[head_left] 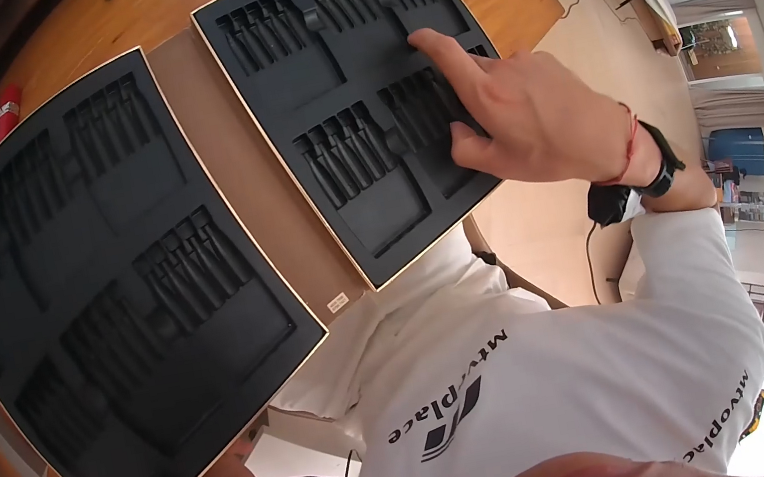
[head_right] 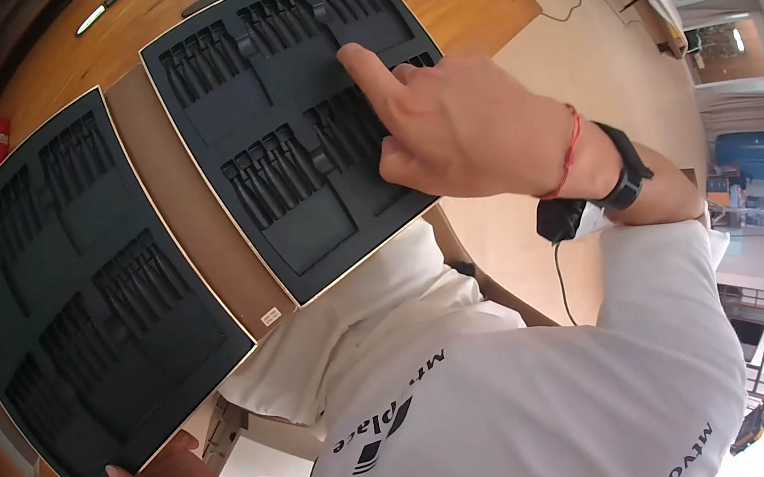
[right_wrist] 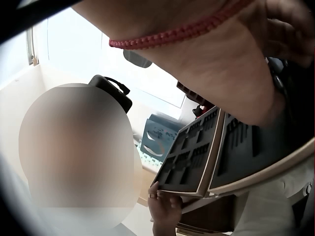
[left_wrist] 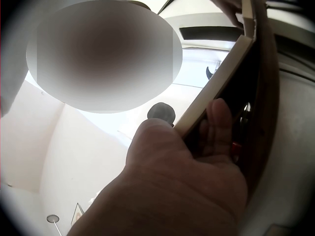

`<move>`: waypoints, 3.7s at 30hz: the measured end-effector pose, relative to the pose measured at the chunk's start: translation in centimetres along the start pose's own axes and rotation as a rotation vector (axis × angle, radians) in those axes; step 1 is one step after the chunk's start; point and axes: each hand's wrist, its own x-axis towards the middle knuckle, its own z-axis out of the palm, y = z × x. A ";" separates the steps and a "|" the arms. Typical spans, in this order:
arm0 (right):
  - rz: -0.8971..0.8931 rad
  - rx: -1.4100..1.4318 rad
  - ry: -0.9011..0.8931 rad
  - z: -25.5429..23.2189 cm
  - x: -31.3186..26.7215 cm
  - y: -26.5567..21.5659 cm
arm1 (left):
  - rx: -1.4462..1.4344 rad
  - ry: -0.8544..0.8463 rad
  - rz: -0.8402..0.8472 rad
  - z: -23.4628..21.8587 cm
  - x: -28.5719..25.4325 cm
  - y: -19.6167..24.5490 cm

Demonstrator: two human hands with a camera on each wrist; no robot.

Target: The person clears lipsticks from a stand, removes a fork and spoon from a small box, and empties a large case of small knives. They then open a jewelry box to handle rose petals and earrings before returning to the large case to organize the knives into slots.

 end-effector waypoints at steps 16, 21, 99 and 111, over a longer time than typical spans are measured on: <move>-0.012 0.350 0.452 3.9 -1.5 1.1 | 0.101 -0.072 0.069 0.0 0.6 0.1; -0.163 0.454 0.503 0.6 3.2 5.1 | 0.073 -0.006 0.068 0.8 0.7 0.0; -0.426 1.146 0.628 11.3 -6.8 2.7 | 1.531 -0.399 0.745 -10.2 2.5 11.4; -0.308 1.275 0.905 10.7 -4.4 7.1 | 1.550 -0.401 0.694 -11.5 13.4 12.6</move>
